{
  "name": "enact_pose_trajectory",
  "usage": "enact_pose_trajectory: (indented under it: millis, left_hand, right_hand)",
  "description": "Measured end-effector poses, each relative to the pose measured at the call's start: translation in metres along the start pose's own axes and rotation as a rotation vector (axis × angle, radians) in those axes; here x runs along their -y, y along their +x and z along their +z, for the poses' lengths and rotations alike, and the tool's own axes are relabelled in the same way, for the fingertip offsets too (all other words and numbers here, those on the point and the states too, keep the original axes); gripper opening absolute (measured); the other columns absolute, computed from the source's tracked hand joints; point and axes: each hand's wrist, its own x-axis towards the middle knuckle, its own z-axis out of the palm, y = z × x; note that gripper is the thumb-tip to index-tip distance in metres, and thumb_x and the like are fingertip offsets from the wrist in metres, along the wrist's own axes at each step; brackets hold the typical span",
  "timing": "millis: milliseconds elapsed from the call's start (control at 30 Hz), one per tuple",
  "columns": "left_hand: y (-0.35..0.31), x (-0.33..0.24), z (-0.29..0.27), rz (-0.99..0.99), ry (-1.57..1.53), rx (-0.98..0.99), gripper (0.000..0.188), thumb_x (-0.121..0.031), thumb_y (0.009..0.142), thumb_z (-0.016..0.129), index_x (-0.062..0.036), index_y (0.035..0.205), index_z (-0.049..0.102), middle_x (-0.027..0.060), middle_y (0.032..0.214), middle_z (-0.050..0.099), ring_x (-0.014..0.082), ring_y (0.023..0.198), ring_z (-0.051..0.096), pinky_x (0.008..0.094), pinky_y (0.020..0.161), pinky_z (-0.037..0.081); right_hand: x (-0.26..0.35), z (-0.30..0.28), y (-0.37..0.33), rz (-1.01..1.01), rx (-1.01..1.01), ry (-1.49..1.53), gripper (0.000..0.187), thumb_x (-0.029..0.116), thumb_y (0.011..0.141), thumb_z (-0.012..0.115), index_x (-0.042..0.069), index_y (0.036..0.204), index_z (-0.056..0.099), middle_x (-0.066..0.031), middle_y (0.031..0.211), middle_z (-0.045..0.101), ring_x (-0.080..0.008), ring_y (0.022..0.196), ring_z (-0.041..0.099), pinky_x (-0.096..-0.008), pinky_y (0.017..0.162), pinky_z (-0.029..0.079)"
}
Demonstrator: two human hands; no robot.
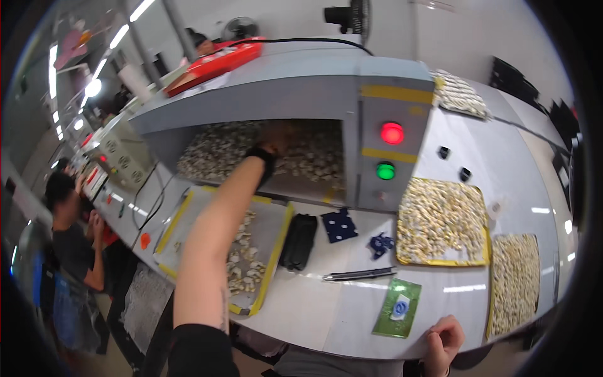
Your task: The person sits at a table and repeatedly picks up small white cocoon-like objects from a tray. They peel the outer layer off each object by hand and place the peeled item into a separate tray. The process is repetitive and involves handling the objects one at a time.
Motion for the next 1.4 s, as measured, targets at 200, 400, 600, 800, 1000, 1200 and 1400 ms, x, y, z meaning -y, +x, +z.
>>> enact_pose_trajectory:
  millis: [200, 400, 600, 800, 1000, 1200, 1400]
  left_hand:
    - [-0.026, 0.035, 0.006, -0.09, 0.039, 0.412, 0.034, -0.023, 0.087, 0.049, -0.0108, 0.117, 0.058, 0.015, 0.119, 0.055, 0.0289, 0.112, 0.05, 0.0404, 0.098, 0.038]
    - [-0.015, 0.024, 0.026, -0.254, -0.095, 0.424, 0.036, -0.017, 0.081, 0.064, -0.0014, 0.113, 0.058, 0.0147, 0.112, 0.059, 0.0285, 0.094, 0.058, 0.0372, 0.079, 0.048]
    - [-0.017, 0.038, -0.002, -0.219, -0.311, 0.36, 0.033, -0.016, 0.087, 0.053, -0.0042, 0.118, 0.054, 0.0135, 0.111, 0.058, 0.0248, 0.099, 0.056, 0.0354, 0.085, 0.044]
    - [-0.051, -0.001, -0.069, -0.3, -0.578, 0.269, 0.027, -0.012, 0.088, 0.05, -0.0036, 0.114, 0.052, 0.0097, 0.1, 0.058, 0.0189, 0.09, 0.056, 0.0311, 0.079, 0.045]
    - [-0.081, -0.149, -0.201, -0.763, -1.007, 0.56, 0.009, -0.003, 0.08, 0.056, -0.0007, 0.088, 0.052, 0.0029, 0.079, 0.055, 0.0116, 0.067, 0.057, 0.0258, 0.06, 0.049]
    - [-0.099, -0.261, -0.27, -0.366, -1.355, 0.993, 0.009, 0.0, 0.078, 0.063, 0.0044, 0.086, 0.062, 0.0139, 0.091, 0.063, 0.0212, 0.078, 0.061, 0.03, 0.071, 0.048]
    - [-0.17, -0.28, -0.245, -0.763, -1.762, 1.025, 0.028, -0.024, 0.081, 0.067, 0.0038, 0.086, 0.063, 0.0138, 0.084, 0.064, 0.0191, 0.069, 0.06, 0.0287, 0.061, 0.047]
  right_hand:
    - [-0.001, -0.006, 0.014, -0.012, 0.101, 0.018, 0.007, 0.0, 0.077, 0.064, 0.001, 0.081, 0.059, -0.0022, 0.073, 0.051, -0.0081, 0.063, 0.046, -0.0208, 0.056, 0.034]
    - [0.042, -0.034, 0.007, 0.084, 0.189, -0.15, 0.009, 0.007, 0.08, 0.066, 0.002, 0.085, 0.061, 0.0021, 0.072, 0.051, -0.0036, 0.062, 0.044, -0.0184, 0.055, 0.034]
    - [0.107, -0.071, 0.092, 0.124, -0.061, 0.185, 0.037, 0.009, 0.078, 0.066, 0.0, 0.111, 0.052, -0.0036, 0.094, 0.056, -0.0076, 0.08, 0.052, -0.0208, 0.065, 0.04]
    - [0.048, -0.128, 0.231, 0.229, -0.452, -0.408, 0.067, 0.017, 0.066, 0.074, -0.008, 0.119, 0.043, -0.0196, 0.11, 0.054, -0.0241, 0.105, 0.05, -0.0343, 0.085, 0.04]
    - [0.008, -0.145, 0.286, 0.238, -0.244, -0.701, 0.041, 0.02, 0.063, 0.077, -0.006, 0.09, 0.062, -0.014, 0.083, 0.062, -0.0196, 0.078, 0.06, -0.0319, 0.071, 0.045]
    - [0.083, -0.109, 0.201, -0.049, -0.118, -0.567, 0.027, 0.021, 0.076, 0.063, -0.001, 0.09, 0.057, -0.0051, 0.079, 0.061, -0.0105, 0.069, 0.057, -0.0233, 0.06, 0.045]
    - [0.089, -0.024, 0.09, 0.202, 0.683, -0.951, 0.033, 0.026, 0.078, 0.064, 0.005, 0.099, 0.05, -0.0175, 0.063, 0.056, -0.0349, 0.059, 0.058, -0.041, 0.053, 0.044]
